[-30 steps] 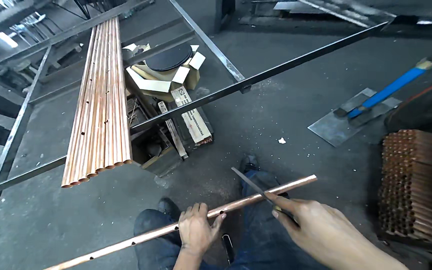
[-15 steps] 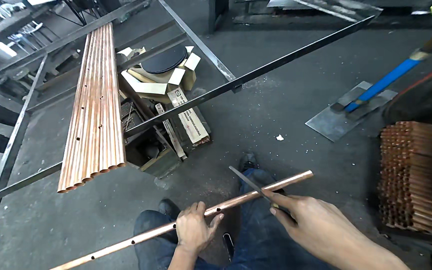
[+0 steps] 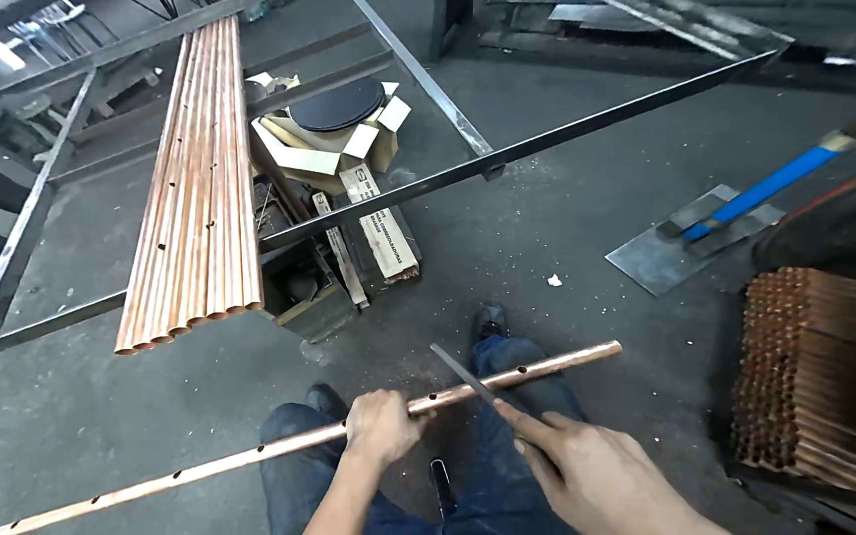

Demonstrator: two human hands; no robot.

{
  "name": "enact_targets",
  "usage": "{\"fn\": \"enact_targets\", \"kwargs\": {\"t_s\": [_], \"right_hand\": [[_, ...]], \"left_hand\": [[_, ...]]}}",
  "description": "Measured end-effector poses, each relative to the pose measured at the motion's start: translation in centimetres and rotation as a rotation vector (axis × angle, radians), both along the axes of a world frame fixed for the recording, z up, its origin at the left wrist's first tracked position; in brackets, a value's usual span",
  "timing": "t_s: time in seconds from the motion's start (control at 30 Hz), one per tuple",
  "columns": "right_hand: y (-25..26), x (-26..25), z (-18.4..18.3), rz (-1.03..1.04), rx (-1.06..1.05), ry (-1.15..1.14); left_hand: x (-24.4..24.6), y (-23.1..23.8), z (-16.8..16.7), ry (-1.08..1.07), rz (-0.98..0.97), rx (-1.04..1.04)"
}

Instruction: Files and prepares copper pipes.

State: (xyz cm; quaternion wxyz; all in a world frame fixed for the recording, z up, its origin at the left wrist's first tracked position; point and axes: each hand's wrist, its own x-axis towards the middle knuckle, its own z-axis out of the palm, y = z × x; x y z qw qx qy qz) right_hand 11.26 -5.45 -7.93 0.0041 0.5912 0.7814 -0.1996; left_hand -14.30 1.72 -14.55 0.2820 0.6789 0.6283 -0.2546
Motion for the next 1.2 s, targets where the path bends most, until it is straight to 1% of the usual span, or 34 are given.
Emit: {"fn": "enact_targets", "kwargs": {"t_s": [0.13,0.23,0.4,0.53,0.6,0.63,0.73,0.77,0.83,0.97,1.0,1.1,1.2], "right_hand": [[-1.5,-1.3,1.9,0.049,-0.085,-0.022],[-2.9,-1.6,2.9,0.063,-0.137,-0.015],[-3.9,-2.5,2.2,0.095,-0.229,-0.046],[-1.8,-4.9,0.6,0.078,-0.258,-0.091],[0.7,-6.9,-1.1,0.092,-0.252,-0.149],[2.2,-8.0,-1.5,0.099,-0.288,-0.188],[6.0,-9.3,-1.4,0.085,-0.394,-0.229],[6.6,-9.1,-1.3,0.07,-0.4,-0.218],[6.3,-7.9,-0.5,0.025,-0.332,-0.132],[2.0,-2.9,0.6,-0.063,-0.006,-0.025],[1.2,-1.7,0.8,-0.083,0.019,-0.02],[-0.2,1.0,1.1,-0.154,-0.032,0.009],[-0.2,1.9,0.7,-0.219,0.002,0.044]], "left_hand": [[0.6,1.3,0.7,0.044,0.076,-0.118],[0.5,1.6,0.8,0.031,0.082,-0.137],[0.5,1.5,0.5,0.015,0.068,-0.132],[0.7,0.9,0.4,0.009,0.062,-0.091],[0.4,1.0,0.4,0.019,0.068,-0.067],[0.3,1.2,0.4,0.026,0.072,-0.059],[0.4,0.8,0.5,0.021,0.062,-0.042],[0.5,0.4,0.5,0.016,0.055,-0.03],[0.2,0.1,0.4,0.001,0.042,0.015],[-0.5,-1.1,0.2,-0.079,0.024,0.069],[-0.6,-1.2,0.2,-0.088,0.027,0.079],[-0.6,-1.5,0.0,-0.108,0.028,0.108],[-0.4,-1.6,-0.2,-0.109,0.028,0.131]]}}
